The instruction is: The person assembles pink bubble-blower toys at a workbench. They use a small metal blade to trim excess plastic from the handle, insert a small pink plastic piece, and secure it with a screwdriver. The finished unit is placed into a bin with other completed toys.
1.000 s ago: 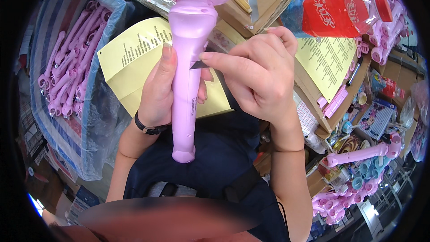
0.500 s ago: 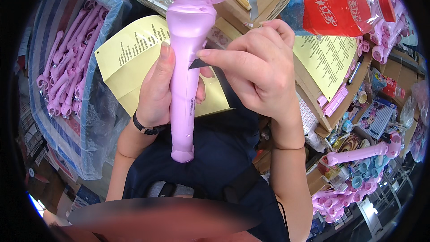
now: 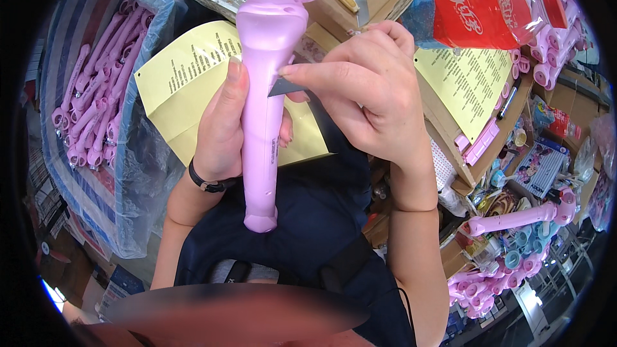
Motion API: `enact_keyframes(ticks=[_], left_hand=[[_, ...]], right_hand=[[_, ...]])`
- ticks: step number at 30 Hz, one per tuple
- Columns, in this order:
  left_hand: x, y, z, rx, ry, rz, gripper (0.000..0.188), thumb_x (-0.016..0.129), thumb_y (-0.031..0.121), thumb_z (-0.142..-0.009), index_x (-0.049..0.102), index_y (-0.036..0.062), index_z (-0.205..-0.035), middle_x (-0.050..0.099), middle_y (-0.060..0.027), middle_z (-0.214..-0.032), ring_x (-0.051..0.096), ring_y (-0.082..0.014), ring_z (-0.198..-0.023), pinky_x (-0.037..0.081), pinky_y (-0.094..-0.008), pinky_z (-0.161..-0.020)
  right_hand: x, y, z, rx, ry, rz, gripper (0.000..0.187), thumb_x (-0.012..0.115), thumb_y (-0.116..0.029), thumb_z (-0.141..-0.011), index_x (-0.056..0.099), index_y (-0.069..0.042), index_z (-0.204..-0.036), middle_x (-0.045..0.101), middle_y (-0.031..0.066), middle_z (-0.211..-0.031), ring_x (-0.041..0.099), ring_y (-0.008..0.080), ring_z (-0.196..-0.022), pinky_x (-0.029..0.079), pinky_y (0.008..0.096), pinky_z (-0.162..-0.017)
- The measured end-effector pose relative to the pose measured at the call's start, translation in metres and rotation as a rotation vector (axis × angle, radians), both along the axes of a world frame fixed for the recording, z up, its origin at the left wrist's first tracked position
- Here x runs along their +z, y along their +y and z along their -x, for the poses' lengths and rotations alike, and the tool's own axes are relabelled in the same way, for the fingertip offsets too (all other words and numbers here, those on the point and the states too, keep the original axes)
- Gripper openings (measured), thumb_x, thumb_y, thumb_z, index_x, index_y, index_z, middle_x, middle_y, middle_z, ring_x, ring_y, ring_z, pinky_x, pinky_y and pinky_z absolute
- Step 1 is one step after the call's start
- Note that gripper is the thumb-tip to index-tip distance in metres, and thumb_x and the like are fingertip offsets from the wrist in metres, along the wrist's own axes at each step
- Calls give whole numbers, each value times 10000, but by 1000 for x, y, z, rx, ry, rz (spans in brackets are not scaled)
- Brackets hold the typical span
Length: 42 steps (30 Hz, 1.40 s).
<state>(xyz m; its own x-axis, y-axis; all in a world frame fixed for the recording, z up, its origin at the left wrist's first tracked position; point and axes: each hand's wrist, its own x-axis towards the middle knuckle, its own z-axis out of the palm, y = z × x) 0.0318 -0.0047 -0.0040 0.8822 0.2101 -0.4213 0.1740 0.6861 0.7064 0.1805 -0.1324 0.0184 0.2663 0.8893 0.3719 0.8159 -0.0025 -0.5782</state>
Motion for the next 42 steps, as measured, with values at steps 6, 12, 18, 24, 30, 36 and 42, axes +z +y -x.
enact_keyframes(ticks=[6, 12, 18, 24, 30, 36, 42], left_hand=[[0, 2, -1, 11, -36, 72, 554, 326, 510, -970, 438, -8, -1132, 579, -143, -915, 584, -121, -619, 516, -245, -574], [1, 2, -1, 12, -43, 74, 534, 314, 501, -976, 442, 1, -1111, 571, -118, -903, 583, -120, -621, 518, -248, -577], [1, 4, -1, 26, -38, 89, 532, 317, 506, -974, 433, 7, -1117, 560, -117, -895, 584, -123, -619, 519, -251, -584], [1, 2, -2, 29, -14, 26, 578, 244, 501, -985, 430, 2, -1210, 607, -136, -890, 581, -126, -595, 496, -236, -551], [2, 4, -1, 22, -36, 75, 540, 319, 507, -973, 424, 5, -1141, 571, -139, -880, 592, -120, -615, 520, -241, -582], [3, 1, -2, 36, 32, 36, 592, 205, 515, -987, 457, 15, -1180, 586, -92, -690, 579, -142, -584, 485, -242, -568], [4, 1, -1, 36, 35, 39, 580, 211, 511, -988, 469, 19, -1157, 587, -89, -704, 581, -141, -590, 488, -242, -569]], right_hand=[[-2, 1, 3, -51, 100, 10, 284, 647, -32, -656, 721, -138, -909, 548, -16, -679, 506, 160, -669, 320, 327, -771], [0, -3, 15, -110, 298, 52, 237, 642, -31, -695, 725, -121, -898, 583, -6, -670, 525, 149, -666, 330, 304, -765], [0, -4, 21, -263, 405, -67, 222, 652, -35, -700, 724, -123, -891, 594, -18, -691, 525, 140, -666, 325, 309, -793], [0, -3, 23, -238, -108, -40, 324, 672, -48, -644, 730, -216, -916, 529, -64, -686, 501, 134, -683, 319, 327, -826], [-3, -1, 24, -253, -145, -63, 309, 679, -69, -640, 735, -227, -899, 526, -66, -687, 500, 135, -689, 323, 331, -828], [-3, -6, 27, -271, -370, -67, 285, 646, -131, -676, 734, -273, -907, 538, -79, -708, 495, 121, -691, 305, 334, -843], [-13, -4, 20, -240, -439, -164, 279, 626, -162, -687, 730, -296, -909, 548, -91, -722, 488, 117, -689, 294, 320, -822]])
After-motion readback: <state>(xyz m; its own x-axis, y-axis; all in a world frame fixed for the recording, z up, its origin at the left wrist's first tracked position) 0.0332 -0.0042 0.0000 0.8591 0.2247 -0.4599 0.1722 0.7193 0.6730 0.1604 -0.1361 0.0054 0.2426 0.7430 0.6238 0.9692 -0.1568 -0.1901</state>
